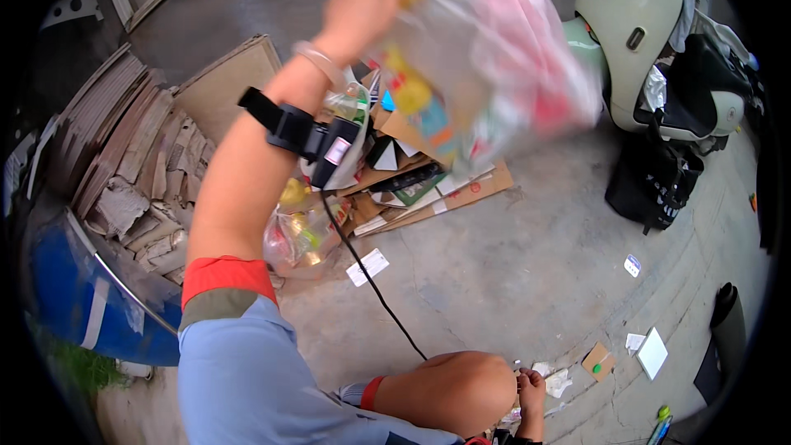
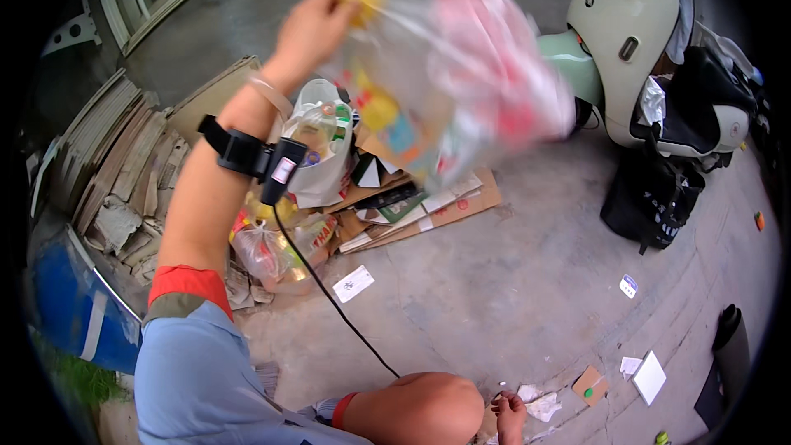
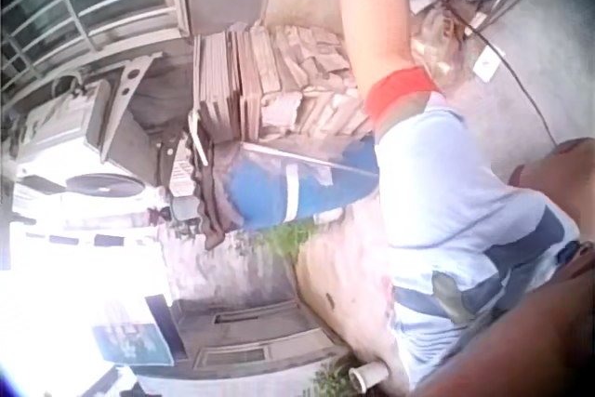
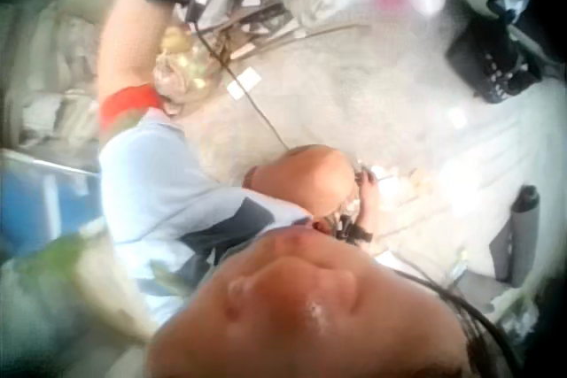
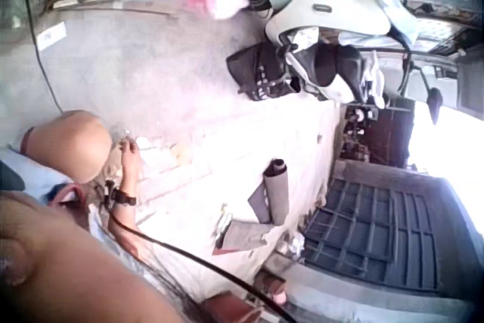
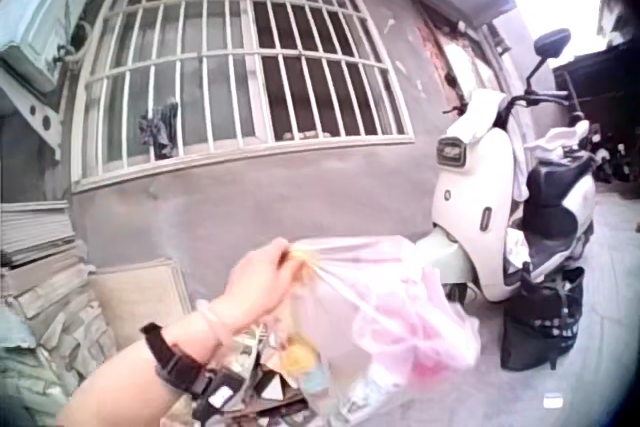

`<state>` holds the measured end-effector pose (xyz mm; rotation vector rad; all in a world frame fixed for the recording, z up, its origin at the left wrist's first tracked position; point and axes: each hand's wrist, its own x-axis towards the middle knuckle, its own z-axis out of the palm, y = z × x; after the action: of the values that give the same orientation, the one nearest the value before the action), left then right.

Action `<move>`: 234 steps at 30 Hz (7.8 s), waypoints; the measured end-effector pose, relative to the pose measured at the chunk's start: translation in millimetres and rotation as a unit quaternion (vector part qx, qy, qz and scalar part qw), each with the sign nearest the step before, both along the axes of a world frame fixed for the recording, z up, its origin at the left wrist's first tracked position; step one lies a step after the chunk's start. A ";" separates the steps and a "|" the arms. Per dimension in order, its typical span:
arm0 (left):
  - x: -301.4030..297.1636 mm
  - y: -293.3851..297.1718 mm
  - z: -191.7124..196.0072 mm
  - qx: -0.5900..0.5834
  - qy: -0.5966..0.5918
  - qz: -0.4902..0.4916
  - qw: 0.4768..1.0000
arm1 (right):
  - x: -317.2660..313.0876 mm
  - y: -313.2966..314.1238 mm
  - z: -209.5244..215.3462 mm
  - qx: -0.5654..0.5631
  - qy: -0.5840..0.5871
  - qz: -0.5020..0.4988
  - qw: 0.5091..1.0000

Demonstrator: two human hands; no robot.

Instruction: The person sorts through a pile of cardboard and trash on the ground, picking up individual pieces of cardboard, paper, and plastic bags and organizing them into separate piles before using a broom to sweep the area.

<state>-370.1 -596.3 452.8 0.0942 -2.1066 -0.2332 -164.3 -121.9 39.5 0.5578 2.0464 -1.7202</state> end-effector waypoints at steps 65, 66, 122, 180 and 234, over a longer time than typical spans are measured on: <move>-42.3 569.4 -464.8 0.094 -0.620 -0.588 0.511 | 194.4 441.5 -46.9 0.511 -0.149 -0.293 0.794; -32.1 590.0 -440.3 0.076 -0.620 -0.590 0.512 | 186.4 439.8 -26.8 0.448 -0.105 -0.363 0.810; 247.0 933.4 20.6 -0.148 -0.656 -0.515 0.531 | 534.5 646.5 309.6 0.147 -0.225 -0.510 0.817; 566.0 1116.9 -254.3 0.677 -0.622 0.284 0.273 | 65.2 1011.4 -233.0 0.240 -0.336 0.060 0.909; 354.7 1244.5 -57.2 0.515 -0.621 -0.114 0.581 | 542.0 1309.0 486.1 0.181 -0.571 -0.256 0.759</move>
<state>-15.3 648.2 395.6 0.9113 -2.9539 -2.0695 377.7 1187.1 525.6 1.8603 1.2782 -0.6966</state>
